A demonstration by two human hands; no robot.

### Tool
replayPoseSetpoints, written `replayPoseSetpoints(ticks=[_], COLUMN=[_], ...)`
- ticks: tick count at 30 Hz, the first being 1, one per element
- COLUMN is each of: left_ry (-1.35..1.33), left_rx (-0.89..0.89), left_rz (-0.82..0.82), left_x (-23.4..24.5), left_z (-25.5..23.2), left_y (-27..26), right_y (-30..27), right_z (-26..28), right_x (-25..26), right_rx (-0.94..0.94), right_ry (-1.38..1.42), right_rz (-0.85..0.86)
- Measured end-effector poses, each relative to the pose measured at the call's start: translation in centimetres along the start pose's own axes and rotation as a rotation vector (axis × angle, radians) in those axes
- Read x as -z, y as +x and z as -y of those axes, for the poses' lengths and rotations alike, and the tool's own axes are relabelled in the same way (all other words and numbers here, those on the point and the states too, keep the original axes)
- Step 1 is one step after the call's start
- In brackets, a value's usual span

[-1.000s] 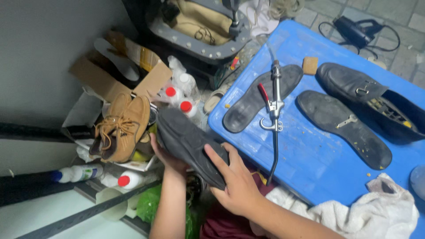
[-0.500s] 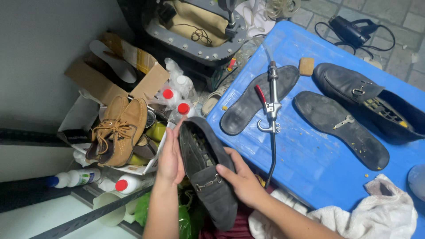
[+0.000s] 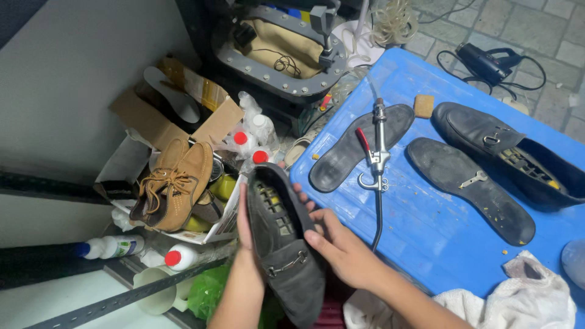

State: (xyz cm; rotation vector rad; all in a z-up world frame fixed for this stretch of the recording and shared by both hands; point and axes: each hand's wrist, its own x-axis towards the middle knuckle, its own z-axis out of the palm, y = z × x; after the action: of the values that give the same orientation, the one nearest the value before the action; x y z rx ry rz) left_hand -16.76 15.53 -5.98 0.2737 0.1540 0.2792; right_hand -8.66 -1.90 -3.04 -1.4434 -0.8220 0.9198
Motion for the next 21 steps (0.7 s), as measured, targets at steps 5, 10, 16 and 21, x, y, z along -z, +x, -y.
replayPoseSetpoints(ticks=[5, 10, 16, 21], left_ry=[0.284, 0.418, 0.282, 0.247], left_rx=[-0.07, -0.107, -0.103, -0.113], left_rz=[-0.122, -0.267, -0.24, -0.24], left_x=[3.5, 5.0, 5.4, 6.1], left_z=[-3.7, -6.2, -7.1, -7.4], left_y=[-0.7, -1.0, -1.5, -1.6], right_y=[0.8, 7.2, 10.3, 11.1], right_z=[6.0, 6.2, 4.7, 4.3], right_x=[9.4, 16.5, 18.7, 20.0], right_rx=[0.045, 0.534, 0.47, 0.524], right_ry=[-1.278, -1.705, -1.67, -1.726], right_rz=[-0.206, -0.11, 0.162, 0.237])
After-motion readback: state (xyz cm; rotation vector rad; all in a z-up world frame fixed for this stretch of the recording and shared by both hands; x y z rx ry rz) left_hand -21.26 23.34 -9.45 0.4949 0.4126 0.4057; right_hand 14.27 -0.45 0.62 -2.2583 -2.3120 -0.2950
